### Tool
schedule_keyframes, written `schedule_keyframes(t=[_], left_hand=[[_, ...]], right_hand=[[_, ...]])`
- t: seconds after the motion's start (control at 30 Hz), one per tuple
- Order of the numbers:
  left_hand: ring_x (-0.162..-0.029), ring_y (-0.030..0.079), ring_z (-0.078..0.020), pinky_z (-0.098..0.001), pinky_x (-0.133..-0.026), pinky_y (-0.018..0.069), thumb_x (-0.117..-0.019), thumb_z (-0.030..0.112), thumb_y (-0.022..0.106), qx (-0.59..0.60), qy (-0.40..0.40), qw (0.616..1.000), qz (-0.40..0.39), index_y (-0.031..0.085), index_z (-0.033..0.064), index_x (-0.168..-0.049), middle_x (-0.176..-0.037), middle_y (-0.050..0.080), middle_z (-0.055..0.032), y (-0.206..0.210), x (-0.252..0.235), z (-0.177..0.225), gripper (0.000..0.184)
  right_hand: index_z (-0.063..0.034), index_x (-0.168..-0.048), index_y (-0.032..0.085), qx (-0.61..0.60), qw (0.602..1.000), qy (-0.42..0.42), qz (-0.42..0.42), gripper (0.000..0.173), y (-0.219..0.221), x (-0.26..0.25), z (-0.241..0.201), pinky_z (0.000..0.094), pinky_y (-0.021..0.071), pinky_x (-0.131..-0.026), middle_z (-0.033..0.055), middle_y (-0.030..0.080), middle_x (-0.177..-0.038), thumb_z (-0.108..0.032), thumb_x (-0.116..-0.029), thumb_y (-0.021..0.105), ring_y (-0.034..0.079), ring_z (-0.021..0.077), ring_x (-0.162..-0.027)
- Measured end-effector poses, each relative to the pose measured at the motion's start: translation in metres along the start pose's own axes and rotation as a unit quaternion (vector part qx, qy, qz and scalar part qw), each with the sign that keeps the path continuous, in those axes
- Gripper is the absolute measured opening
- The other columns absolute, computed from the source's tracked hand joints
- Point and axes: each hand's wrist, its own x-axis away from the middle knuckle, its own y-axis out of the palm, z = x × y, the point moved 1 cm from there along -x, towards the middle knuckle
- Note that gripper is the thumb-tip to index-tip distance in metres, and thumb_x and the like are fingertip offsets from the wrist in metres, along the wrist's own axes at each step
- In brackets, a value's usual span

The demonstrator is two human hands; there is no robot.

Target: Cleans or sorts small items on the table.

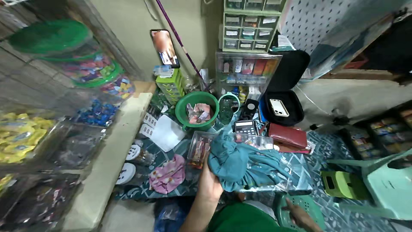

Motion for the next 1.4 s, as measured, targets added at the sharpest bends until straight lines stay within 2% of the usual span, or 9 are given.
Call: schedule_keyframes(t=[0.17,0.23,0.3,0.37,0.43,0.6,0.7,0.87,1.4], left_hand=[[-0.092,0.071,-0.0143,-0.0342,-0.077,0.0614,-0.1117,0.036,0.023,-0.021,0.007,1.0,-0.003,0.057,0.0107,-0.119,-0.099,0.071,-0.0055,0.004,-0.006,-0.002,0.043],[-0.092,0.071,-0.0138,-0.0338,-0.077,0.0617,-0.1116,0.036,0.022,-0.029,0.009,0.999,-0.017,0.058,0.0111,-0.118,-0.099,0.071,-0.0047,0.007,-0.009,-0.005,0.044],[-0.093,0.072,-0.0132,-0.0339,-0.078,0.0619,-0.1114,0.038,0.021,-0.04,0.004,0.998,-0.038,0.058,0.0123,-0.119,-0.1,0.072,-0.0037,0.013,-0.011,-0.01,0.046],[-0.095,0.071,-0.0134,-0.0344,-0.079,0.0618,-0.1112,0.04,0.02,-0.049,0.003,0.996,-0.071,0.057,0.0127,-0.122,-0.102,0.072,-0.0038,0.019,-0.013,-0.019,0.047],[-0.096,0.071,-0.0134,-0.0342,-0.081,0.0613,-0.1112,0.039,0.017,-0.051,0.0,0.993,-0.106,0.055,0.0114,-0.126,-0.103,0.071,-0.0045,0.022,-0.01,-0.029,0.049],[-0.096,0.068,-0.0073,-0.0268,-0.081,0.0585,-0.1116,0.036,0.017,-0.061,0.014,0.993,-0.099,0.052,0.0111,-0.126,-0.105,0.068,-0.0009,0.018,-0.008,-0.036,0.045],[-0.106,0.072,-0.0205,-0.0367,-0.095,0.0577,-0.1109,0.033,0.013,-0.026,0.04,0.986,-0.162,0.061,-0.0001,-0.123,-0.112,0.075,-0.0104,0.011,-0.014,-0.027,0.059],[-0.104,0.074,-0.0235,-0.0375,-0.095,0.0587,-0.1103,0.033,0.01,0.006,0.049,0.982,-0.181,0.066,0.0033,-0.111,-0.106,0.077,-0.0112,0.014,-0.015,-0.028,0.063],[-0.064,0.072,-0.0131,-0.0272,-0.066,0.0618,-0.1086,0.028,0.009,-0.111,0.108,0.981,-0.112,0.062,0.0123,-0.077,-0.068,0.072,-0.0006,0.048,-0.026,-0.027,0.064]], right_hand=[[-0.0071,-0.106,0.074,-0.03,0.972,-0.232,-0.039,0.055,-0.045,0.098,-0.098,0.0212,0.0405,-0.045,-0.0077,0.055,-0.056,-0.043,-0.11,0.033,0.045,0.0012,-0.044],[-0.0201,-0.094,0.074,-0.101,0.883,-0.453,0.066,0.039,-0.055,0.153,-0.14,0.0114,0.0414,-0.046,-0.0189,0.057,-0.061,-0.036,-0.1085,0.042,0.048,-0.0092,-0.049],[-0.0293,-0.11,0.071,-0.089,0.748,-0.632,0.18,0.027,-0.056,0.187,-0.183,0.0087,0.0509,-0.069,-0.0203,0.068,-0.089,-0.041,-0.1077,0.047,0.06,-0.0116,-0.076],[-0.0229,-0.133,0.062,0.011,0.66,-0.708,0.252,0.04,-0.042,0.202,-0.227,0.0288,0.0478,-0.104,-0.0043,0.067,-0.127,-0.048,-0.1058,0.048,0.059,0.0061,-0.12],[-0.0207,-0.144,0.055,0.086,0.633,-0.723,0.263,0.06,-0.004,0.198,-0.268,0.0521,0.0358,-0.118,0.0145,0.051,-0.151,-0.061,-0.1022,0.044,0.042,0.0299,-0.145],[-0.0335,-0.125,0.071,0.125,0.543,-0.726,0.403,0.034,0.051,0.146,-0.304,0.0679,0.0264,-0.116,0.0072,0.063,-0.142,-0.043,-0.1068,0.044,0.047,0.0385,-0.141],[-0.027,-0.123,0.073,0.083,0.547,-0.685,0.473,0.028,0.017,0.127,-0.296,0.0702,0.0289,-0.115,0.0128,0.064,-0.139,-0.03,-0.1027,0.053,0.049,0.0437,-0.138],[0.0105,-0.129,0.062,-0.214,0.677,-0.632,0.312,0.044,-0.031,0.125,-0.294,0.0318,0.0415,-0.114,0.0216,0.059,-0.14,-0.02,-0.1066,0.038,0.053,0.018,-0.135],[0.0041,-0.146,0.044,-0.43,0.729,-0.506,0.165,0.047,-0.028,0.098,-0.288,0.0254,0.0493,-0.104,0.0117,0.059,-0.137,-0.022,-0.1108,0.026,0.059,0.0082,-0.121]])
